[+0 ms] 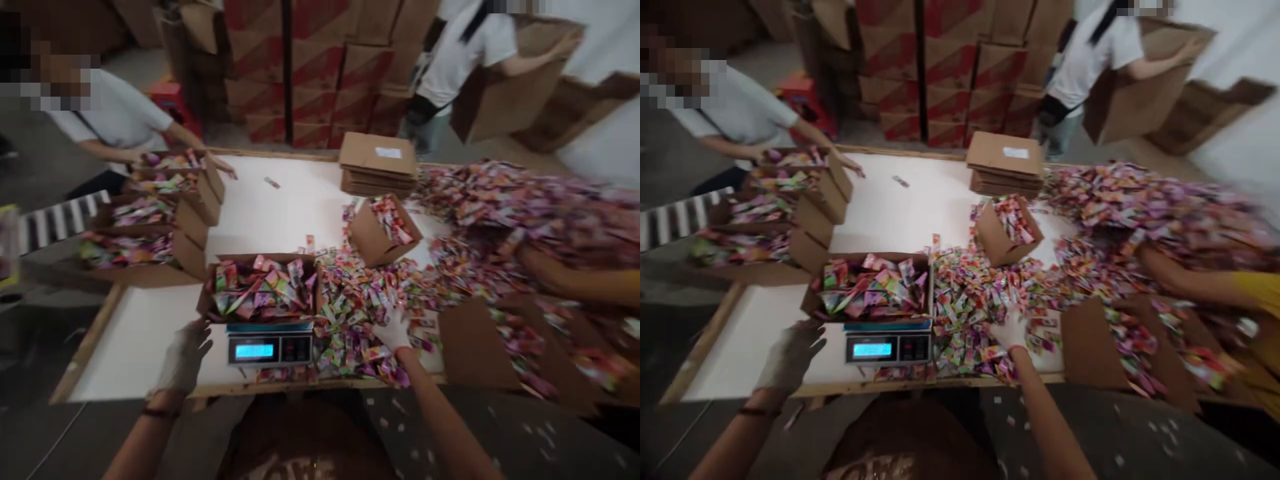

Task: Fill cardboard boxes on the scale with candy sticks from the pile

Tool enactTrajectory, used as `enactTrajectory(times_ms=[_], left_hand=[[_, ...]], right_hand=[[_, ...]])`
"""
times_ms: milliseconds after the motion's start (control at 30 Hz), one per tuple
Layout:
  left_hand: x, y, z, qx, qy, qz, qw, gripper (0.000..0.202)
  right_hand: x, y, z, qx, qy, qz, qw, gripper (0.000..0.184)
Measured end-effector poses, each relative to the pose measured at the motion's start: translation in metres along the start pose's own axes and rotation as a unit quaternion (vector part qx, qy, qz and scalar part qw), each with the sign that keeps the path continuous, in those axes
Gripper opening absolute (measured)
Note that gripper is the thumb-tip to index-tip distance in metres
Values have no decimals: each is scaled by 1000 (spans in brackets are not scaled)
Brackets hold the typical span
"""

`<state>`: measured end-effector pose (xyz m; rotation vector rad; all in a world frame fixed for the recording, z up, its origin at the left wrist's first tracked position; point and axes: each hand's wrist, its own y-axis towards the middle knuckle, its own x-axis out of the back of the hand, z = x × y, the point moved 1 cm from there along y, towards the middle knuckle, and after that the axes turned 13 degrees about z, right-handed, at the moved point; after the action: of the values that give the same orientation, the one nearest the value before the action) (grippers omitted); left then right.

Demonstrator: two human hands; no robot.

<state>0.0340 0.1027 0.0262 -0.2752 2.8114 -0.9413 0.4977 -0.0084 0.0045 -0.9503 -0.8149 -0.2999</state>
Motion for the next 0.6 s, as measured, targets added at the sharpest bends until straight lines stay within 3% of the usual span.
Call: enactTrajectory(times_ms=[100,200,267,433,600], left_hand=[[3,-16,-1,60,-64,-56,995,25],[-5,-30,-4,88,-81,-80,990,24],[-10,-36,-5,93,-77,-77,990,22],[-15,-43,-1,100,-74,-61,990,19],[-12,-42,5,99,-80,-60,990,18]], right_hand=[[-34,12,-21,-79,-40,33,996,102],[-46,18,-25,-85,-84,64,991,82],[-34,25,-26,-58,-102,90,989,67],[21,35,-29,22,-159,88,983,58],[75,21,-6,107,-219,79,967,18]])
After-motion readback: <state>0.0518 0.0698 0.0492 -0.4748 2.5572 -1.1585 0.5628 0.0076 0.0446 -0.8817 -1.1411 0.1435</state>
